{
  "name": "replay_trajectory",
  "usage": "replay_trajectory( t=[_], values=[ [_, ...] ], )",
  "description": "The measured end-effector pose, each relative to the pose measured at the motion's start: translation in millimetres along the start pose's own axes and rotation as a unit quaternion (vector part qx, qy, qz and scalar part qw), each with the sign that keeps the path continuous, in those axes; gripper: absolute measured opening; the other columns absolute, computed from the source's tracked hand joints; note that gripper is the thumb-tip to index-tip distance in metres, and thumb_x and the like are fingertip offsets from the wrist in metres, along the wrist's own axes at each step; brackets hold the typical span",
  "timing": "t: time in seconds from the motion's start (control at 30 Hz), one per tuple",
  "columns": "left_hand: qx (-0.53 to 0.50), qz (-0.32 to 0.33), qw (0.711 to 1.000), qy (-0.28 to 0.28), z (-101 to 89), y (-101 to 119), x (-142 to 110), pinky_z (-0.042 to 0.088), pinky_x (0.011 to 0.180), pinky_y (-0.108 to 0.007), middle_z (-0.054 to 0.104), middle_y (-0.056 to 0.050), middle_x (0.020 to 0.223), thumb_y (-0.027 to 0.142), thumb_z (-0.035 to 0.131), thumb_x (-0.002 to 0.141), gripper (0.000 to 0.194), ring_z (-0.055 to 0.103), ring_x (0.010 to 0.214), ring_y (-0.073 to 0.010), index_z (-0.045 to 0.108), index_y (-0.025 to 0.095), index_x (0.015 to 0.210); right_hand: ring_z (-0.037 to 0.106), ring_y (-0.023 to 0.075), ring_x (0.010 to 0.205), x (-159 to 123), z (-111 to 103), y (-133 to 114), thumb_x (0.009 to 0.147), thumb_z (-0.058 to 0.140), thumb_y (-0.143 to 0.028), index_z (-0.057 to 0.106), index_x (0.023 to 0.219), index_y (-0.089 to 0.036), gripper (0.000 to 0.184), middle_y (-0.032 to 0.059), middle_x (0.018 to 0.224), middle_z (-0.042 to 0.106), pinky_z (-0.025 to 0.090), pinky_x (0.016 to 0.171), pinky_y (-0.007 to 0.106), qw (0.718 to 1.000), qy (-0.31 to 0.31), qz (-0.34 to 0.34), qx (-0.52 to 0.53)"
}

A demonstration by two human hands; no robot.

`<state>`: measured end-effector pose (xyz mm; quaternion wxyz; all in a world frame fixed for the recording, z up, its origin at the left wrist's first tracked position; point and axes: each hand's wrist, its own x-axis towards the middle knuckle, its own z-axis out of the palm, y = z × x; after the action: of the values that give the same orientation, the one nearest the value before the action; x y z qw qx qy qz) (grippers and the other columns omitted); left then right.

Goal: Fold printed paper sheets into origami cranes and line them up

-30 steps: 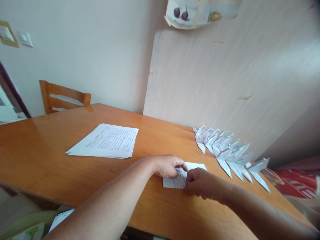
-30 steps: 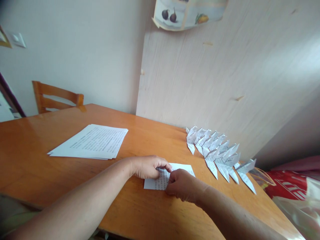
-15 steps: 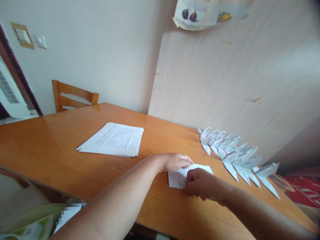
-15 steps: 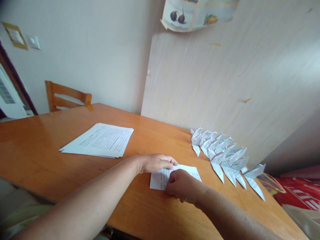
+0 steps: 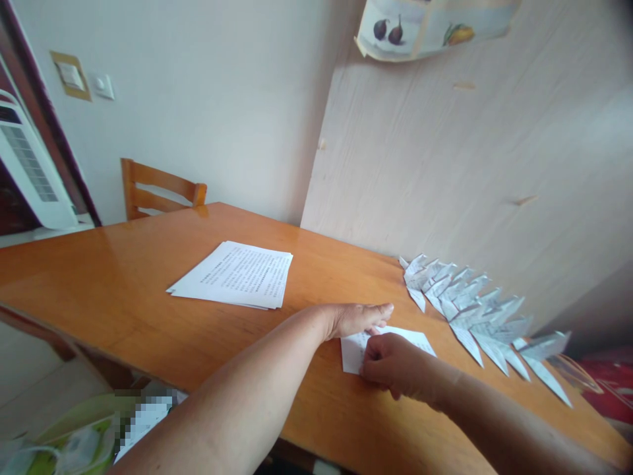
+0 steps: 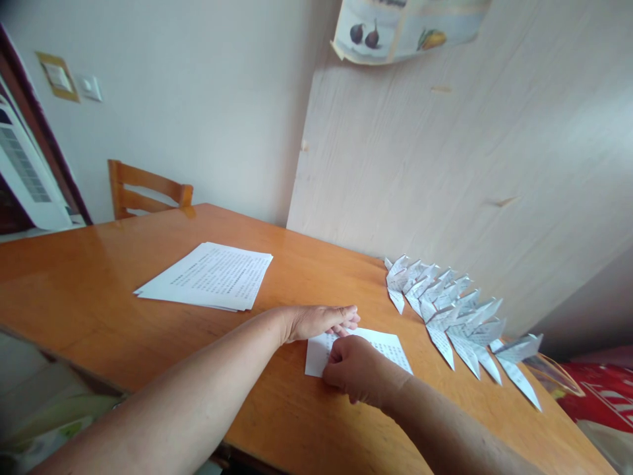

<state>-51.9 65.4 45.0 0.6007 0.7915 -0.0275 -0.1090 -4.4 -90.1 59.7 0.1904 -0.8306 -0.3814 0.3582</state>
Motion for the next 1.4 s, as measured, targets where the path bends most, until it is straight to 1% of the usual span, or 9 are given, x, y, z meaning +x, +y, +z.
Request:
replay_trajectory(
  t=[0.2, 0.3, 0.5, 0.73, 0.87, 1.1, 1.2, 1.3, 1.4],
  values=[
    [-0.011, 0.0, 1.0, -0.009, -0.6, -1, 2, 0.03, 0.111, -0.043, 0.039, -0.019, 0.155, 0.073, 0.02, 0.094, 0.087, 0.047, 0.135, -0.0294, 0.036, 0.01, 0.151, 0.051, 0.0098, 0.042, 2, 3, 1, 0.07, 0.057, -0.018, 0.048, 0.067, -0.021, 0.01, -0.0065, 0.052, 0.049, 0.039, 0.039, 0.019, 1.0, -0.001, -0.006, -0.006],
    [-0.013, 0.0, 1.0, -0.011, -1.0, -3, 3, 0.03, 0.111, -0.044, 0.039, -0.019, 0.155, 0.075, 0.021, 0.093, 0.09, 0.047, 0.134, -0.0301, 0.034, 0.008, 0.151, 0.051, 0.0101, 0.042, 2, 4, 0, 0.071, 0.057, -0.018, 0.047, 0.067, -0.021, 0.011, -0.0061, 0.052, 0.049, 0.039, 0.038, 0.019, 1.0, 0.001, -0.004, -0.017],
    [-0.018, 0.004, 1.0, -0.007, -0.8, -5, 5, 0.031, 0.111, -0.044, 0.04, -0.017, 0.155, 0.074, 0.021, 0.093, 0.088, 0.049, 0.133, -0.0292, 0.035, 0.01, 0.151, 0.05, 0.0104, 0.038, 4, 7, -4, 0.072, 0.059, -0.02, 0.045, 0.066, -0.022, 0.015, -0.0055, 0.05, 0.05, 0.036, 0.034, 0.019, 0.999, 0.011, 0.008, -0.05],
    [-0.019, 0.007, 1.0, -0.001, -0.5, -7, 8, 0.031, 0.11, -0.045, 0.042, -0.018, 0.154, 0.073, 0.02, 0.093, 0.084, 0.05, 0.132, -0.0288, 0.038, 0.013, 0.15, 0.051, 0.0117, 0.038, 6, 8, -7, 0.074, 0.06, -0.027, 0.048, 0.068, -0.021, 0.015, -0.0042, 0.051, 0.05, 0.036, 0.033, 0.021, 0.996, 0.017, 0.015, -0.085],
    [-0.018, 0.003, 1.0, 0.001, -0.2, -6, 7, 0.032, 0.109, -0.045, 0.042, -0.019, 0.153, 0.074, 0.02, 0.092, 0.088, 0.051, 0.13, -0.0301, 0.035, 0.011, 0.151, 0.051, 0.0123, 0.041, 6, 9, -10, 0.076, 0.061, -0.03, 0.05, 0.069, -0.021, 0.016, -0.0018, 0.055, 0.054, 0.037, 0.034, 0.021, 0.994, 0.026, 0.015, -0.104],
    [-0.017, -0.004, 1.0, 0.005, -0.1, -4, 5, 0.029, 0.112, -0.047, 0.043, -0.02, 0.153, 0.078, 0.02, 0.09, 0.095, 0.048, 0.133, -0.0319, 0.029, 0.009, 0.154, 0.049, 0.0119, 0.037, 10, 8, -14, 0.076, 0.06, -0.032, 0.049, 0.064, -0.021, 0.02, -0.0012, 0.055, 0.052, 0.037, 0.032, 0.023, 0.993, 0.002, 0.022, -0.118],
    [-0.016, -0.002, 1.0, 0.006, 0.2, -4, 5, 0.029, 0.112, -0.046, 0.044, -0.019, 0.152, 0.079, 0.019, 0.09, 0.094, 0.048, 0.133, -0.0315, 0.026, 0.012, 0.155, 0.05, 0.0124, 0.038, 12, 7, -15, 0.076, 0.06, -0.032, 0.049, 0.064, -0.021, 0.019, -0.0004, 0.056, 0.054, 0.039, 0.033, 0.024, 0.992, -0.004, 0.023, -0.122],
    [-0.013, -0.001, 1.0, 0.008, 0.6, -4, 4, 0.029, 0.112, -0.047, 0.045, -0.018, 0.152, 0.08, 0.018, 0.089, 0.093, 0.048, 0.133, -0.0313, 0.027, 0.015, 0.155, 0.049, 0.0123, 0.039, 12, 7, -15, 0.077, 0.06, -0.033, 0.05, 0.064, -0.02, 0.02, -0.0006, 0.055, 0.053, 0.038, 0.034, 0.024, 0.992, -0.007, 0.024, -0.125],
    [-0.013, 0.006, 1.0, 0.013, 0.4, -4, 3, 0.03, 0.111, -0.046, 0.046, -0.018, 0.151, 0.082, 0.02, 0.088, 0.094, 0.049, 0.133, -0.0311, 0.029, 0.015, 0.154, 0.049, 0.0107, 0.041, 9, 8, -15, 0.079, 0.06, -0.038, 0.05, 0.067, -0.02, 0.024, -0.0014, 0.056, 0.052, 0.037, 0.037, 0.023, 0.992, 0.004, 0.017, -0.123]
  ],
)
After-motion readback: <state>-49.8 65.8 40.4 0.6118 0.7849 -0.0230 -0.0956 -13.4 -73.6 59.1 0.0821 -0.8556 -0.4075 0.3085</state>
